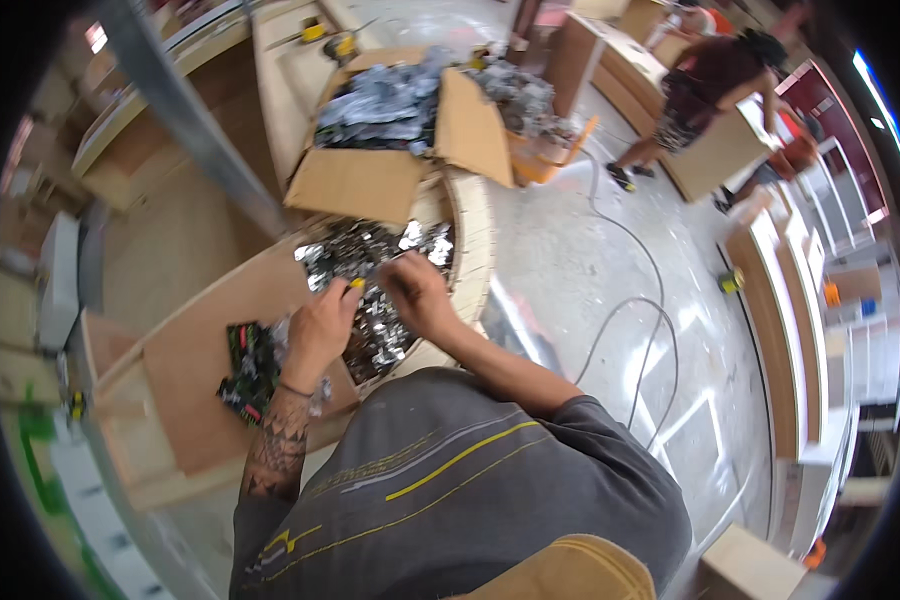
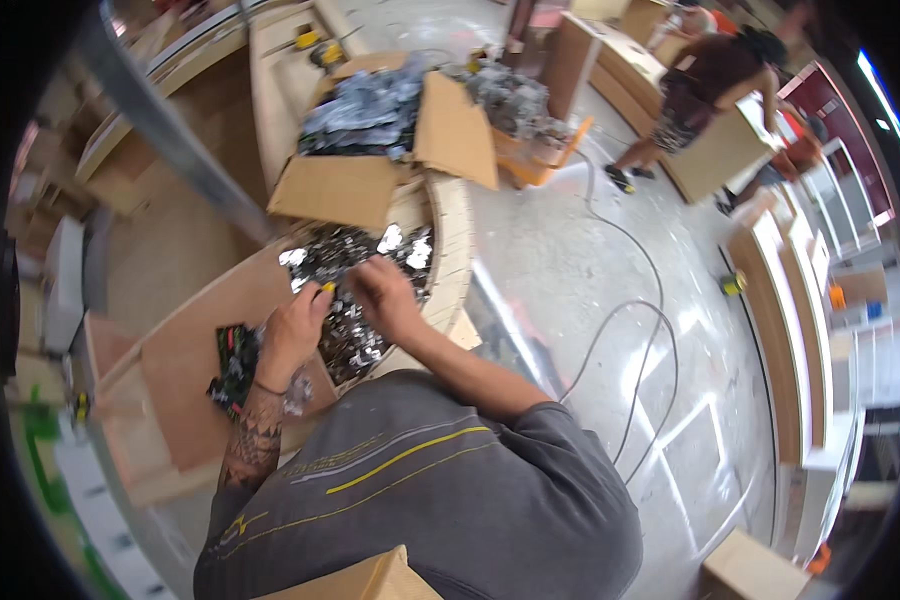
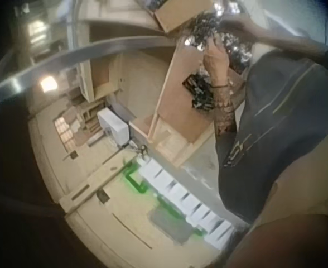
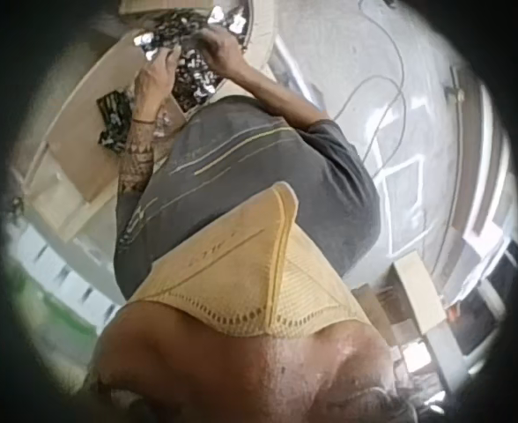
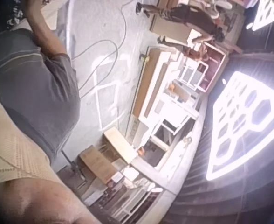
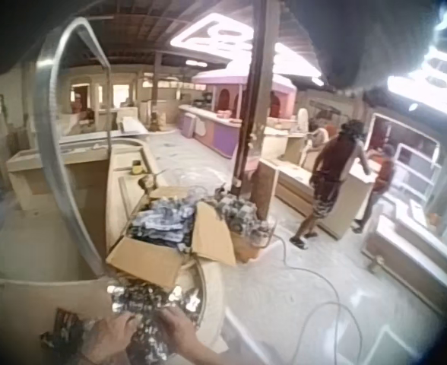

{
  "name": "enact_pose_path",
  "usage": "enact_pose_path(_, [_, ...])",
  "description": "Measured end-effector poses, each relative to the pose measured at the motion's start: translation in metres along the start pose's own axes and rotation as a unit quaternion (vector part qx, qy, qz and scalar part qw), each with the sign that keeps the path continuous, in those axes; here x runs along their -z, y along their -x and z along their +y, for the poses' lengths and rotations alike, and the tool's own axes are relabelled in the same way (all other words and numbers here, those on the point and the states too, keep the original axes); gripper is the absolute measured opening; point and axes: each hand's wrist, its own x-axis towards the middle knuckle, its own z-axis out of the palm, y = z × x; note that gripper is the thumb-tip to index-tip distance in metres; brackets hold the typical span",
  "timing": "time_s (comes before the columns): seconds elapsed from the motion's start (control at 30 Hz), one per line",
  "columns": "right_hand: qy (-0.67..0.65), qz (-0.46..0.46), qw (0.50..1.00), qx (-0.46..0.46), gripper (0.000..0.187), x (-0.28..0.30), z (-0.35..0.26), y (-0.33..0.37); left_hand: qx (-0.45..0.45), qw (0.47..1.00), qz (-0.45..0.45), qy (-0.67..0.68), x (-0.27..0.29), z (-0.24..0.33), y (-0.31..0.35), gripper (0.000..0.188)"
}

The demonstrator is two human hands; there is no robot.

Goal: The person uses a utility knife to open plastic bags containing metal hinges, then empties the hinges into a cardboard box and onto a wooden workbench.

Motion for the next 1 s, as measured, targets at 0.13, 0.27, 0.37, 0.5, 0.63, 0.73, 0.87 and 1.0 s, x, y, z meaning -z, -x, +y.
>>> enact_pose_path(0.13, [0.005,-0.009,0.997,0.071,0.017,0.013,-0.036,0.004,0.134,0.984,-0.054,-0.105,-0.006,-0.032,-0.01,0.034])
enact_pose_path(0.27, [-0.067,0.046,0.994,0.08,0.012,0.028,-0.061,-0.018,0.08,0.994,0.057,0.046,-0.006,-0.103,-0.01,0.039])
enact_pose_path(0.37, [-0.178,0.052,0.978,-0.091,0.007,0.018,-0.039,-0.014,0.099,0.938,0.026,0.333,0.01,-0.06,-0.014,0.042])
enact_pose_path(0.5, [-0.343,0.001,0.911,-0.23,0.01,-0.001,-0.021,0.001,-0.041,0.95,0.08,0.298,-0.01,0.005,-0.015,0.028])
enact_pose_path(0.63, [-0.342,0.048,0.903,-0.255,0.014,-0.008,-0.006,0.005,0.125,0.851,0.026,0.51,-0.031,0.003,-0.017,0.019])
enact_pose_path(0.73, [-0.337,0.052,0.898,-0.279,0.018,-0.001,-0.003,0.011,0.154,0.834,0.039,0.528,-0.041,0.02,-0.013,0.017])
enact_pose_path(0.87, [-0.35,0.071,0.865,-0.353,0.018,-0.013,0.022,0.02,0.108,0.881,0.08,0.453,-0.057,0.017,-0.011,0.02])
enact_pose_path(1.0, [-0.354,0.227,0.78,-0.464,0.024,-0.011,0.048,0.012,0.006,0.937,0.063,0.343,-0.049,0.042,0.011,0.02])
